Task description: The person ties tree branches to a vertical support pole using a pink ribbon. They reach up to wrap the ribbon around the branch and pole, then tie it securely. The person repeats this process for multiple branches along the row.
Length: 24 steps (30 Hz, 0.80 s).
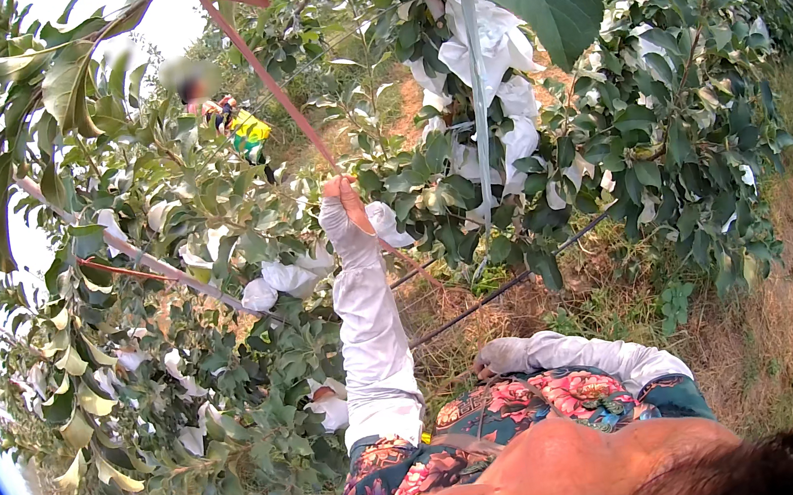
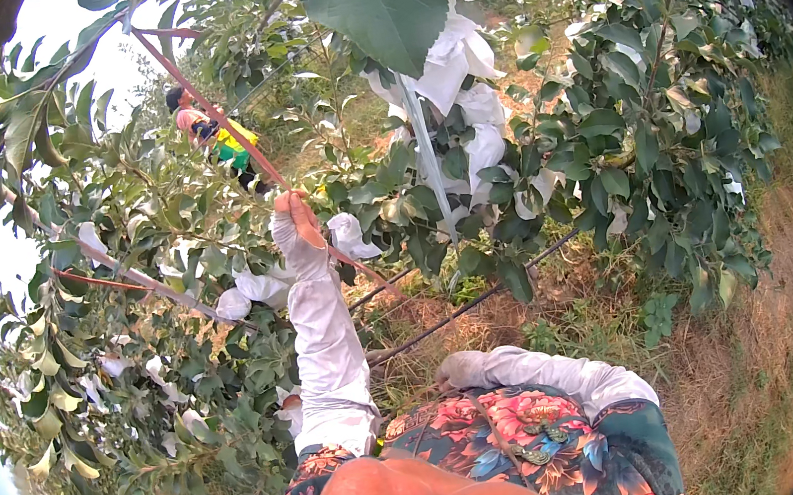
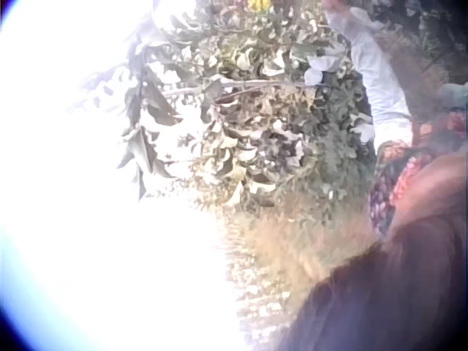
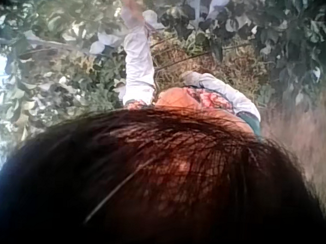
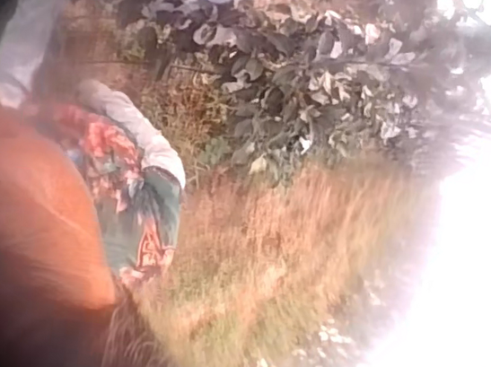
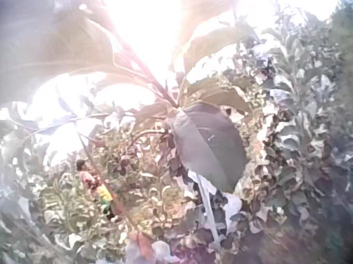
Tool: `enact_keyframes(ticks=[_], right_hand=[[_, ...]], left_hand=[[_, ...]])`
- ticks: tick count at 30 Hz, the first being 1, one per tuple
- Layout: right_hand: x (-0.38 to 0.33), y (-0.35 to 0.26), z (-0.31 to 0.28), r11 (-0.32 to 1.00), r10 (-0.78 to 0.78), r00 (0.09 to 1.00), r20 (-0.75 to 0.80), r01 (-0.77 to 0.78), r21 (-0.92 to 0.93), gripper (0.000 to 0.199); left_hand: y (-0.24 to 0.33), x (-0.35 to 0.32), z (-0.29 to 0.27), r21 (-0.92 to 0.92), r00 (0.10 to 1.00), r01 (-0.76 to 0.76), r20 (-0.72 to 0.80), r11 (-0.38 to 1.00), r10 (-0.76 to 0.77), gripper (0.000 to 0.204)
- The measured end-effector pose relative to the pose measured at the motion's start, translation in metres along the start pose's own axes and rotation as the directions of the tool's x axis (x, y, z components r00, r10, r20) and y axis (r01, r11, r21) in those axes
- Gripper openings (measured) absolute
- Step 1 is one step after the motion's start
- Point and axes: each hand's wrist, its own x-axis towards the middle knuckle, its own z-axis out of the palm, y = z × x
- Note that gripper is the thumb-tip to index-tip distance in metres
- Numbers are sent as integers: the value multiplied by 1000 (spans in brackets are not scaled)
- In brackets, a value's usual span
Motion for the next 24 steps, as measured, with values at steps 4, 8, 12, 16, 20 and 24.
enact_keyframes(ticks=[4, 8, 12, 16, 20, 24], right_hand=[[-14, -25, -14, 961, 231, 973, -27, -233, -147, 35], [-8, 18, -12, 956, 217, 976, 32, -206, -207, 33], [-41, 33, -32, 910, 284, 940, 191, -327, 256, 12], [-64, 12, -38, 762, 381, 889, 253, -457, 459, 18], [-65, 12, -29, 681, 452, 862, 229, -499, 535, 22], [-93, 3, -42, 674, 388, 890, 239, -451, 585, 38]], left_hand=[[-11, 12, -10, -25, 999, -11, -47, 1000, 10, 10], [-28, 29, -17, -262, 993, 58, -84, 963, -83, 9], [-28, 29, -21, -336, 992, 62, -83, 940, -95, 11], [20, 4, -4, -8, 998, 26, 58, 1000, -26, 20], [33, -39, 29, -248, 986, 118, 146, 962, -83, 22], [34, -60, 47, -260, 972, 139, 220, 956, -81, 21]])
